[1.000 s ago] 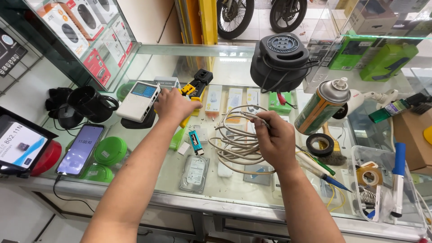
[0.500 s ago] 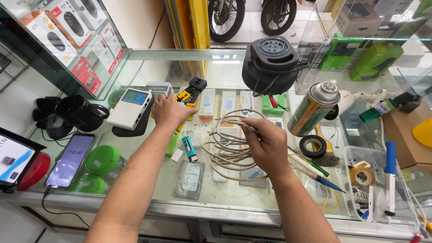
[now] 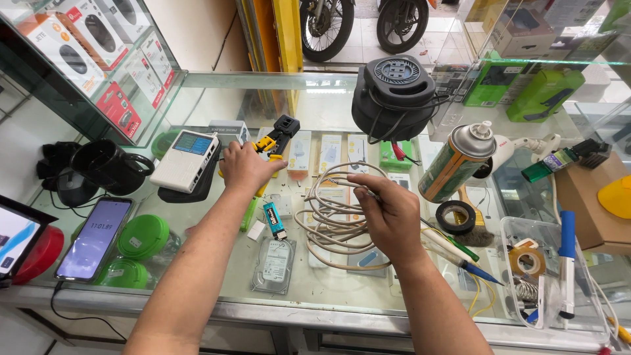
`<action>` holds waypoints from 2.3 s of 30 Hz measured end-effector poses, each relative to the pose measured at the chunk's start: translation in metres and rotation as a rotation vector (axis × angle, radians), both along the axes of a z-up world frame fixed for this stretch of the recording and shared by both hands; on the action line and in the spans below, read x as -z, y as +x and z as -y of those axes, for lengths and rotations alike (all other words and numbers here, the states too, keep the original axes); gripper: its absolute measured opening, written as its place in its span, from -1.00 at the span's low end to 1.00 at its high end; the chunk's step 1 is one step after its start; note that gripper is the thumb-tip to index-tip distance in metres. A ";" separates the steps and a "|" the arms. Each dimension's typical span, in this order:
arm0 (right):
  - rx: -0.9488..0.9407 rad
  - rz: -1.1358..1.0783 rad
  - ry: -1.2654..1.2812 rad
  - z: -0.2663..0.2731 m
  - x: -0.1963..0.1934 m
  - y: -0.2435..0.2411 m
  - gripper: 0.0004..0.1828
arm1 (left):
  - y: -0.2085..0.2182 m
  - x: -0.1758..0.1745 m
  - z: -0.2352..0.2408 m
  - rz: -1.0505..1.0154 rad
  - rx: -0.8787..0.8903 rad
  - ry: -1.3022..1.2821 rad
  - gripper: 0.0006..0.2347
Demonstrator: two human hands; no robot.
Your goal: The person uses a yellow and black cable stripping tool to remove the outer insulation from a beige electrical cable. They repeatedly clamp the tool onto the cable, rotate it to cut the sheath, and pull off the stripped sections, revealing the inner wires.
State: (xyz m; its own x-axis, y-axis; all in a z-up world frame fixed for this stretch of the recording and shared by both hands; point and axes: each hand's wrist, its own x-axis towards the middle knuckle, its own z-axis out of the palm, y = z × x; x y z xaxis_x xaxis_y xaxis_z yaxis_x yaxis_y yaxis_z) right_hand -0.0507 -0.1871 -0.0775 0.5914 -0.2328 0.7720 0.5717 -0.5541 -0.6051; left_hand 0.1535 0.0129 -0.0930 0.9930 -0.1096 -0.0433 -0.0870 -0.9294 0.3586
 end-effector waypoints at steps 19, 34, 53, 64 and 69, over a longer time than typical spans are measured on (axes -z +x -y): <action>-0.024 0.140 -0.369 -0.004 -0.002 0.001 -0.95 | -0.146 -0.050 0.001 -0.025 0.765 -0.864 -0.61; -0.082 0.103 -0.343 -0.009 -0.007 0.001 -0.85 | -0.147 -0.057 0.001 0.043 0.760 -0.893 -0.75; -0.346 -0.174 0.033 -0.003 -0.023 -0.009 -0.80 | -0.118 -0.071 0.004 1.160 1.193 -0.350 -0.94; -0.218 -0.179 -0.035 0.002 -0.009 -0.004 -0.80 | -0.127 -0.043 0.015 0.330 0.830 -0.704 -0.61; -0.157 -0.170 -0.061 0.000 -0.010 -0.004 -0.81 | -0.132 -0.048 0.017 0.431 0.861 -0.625 -0.81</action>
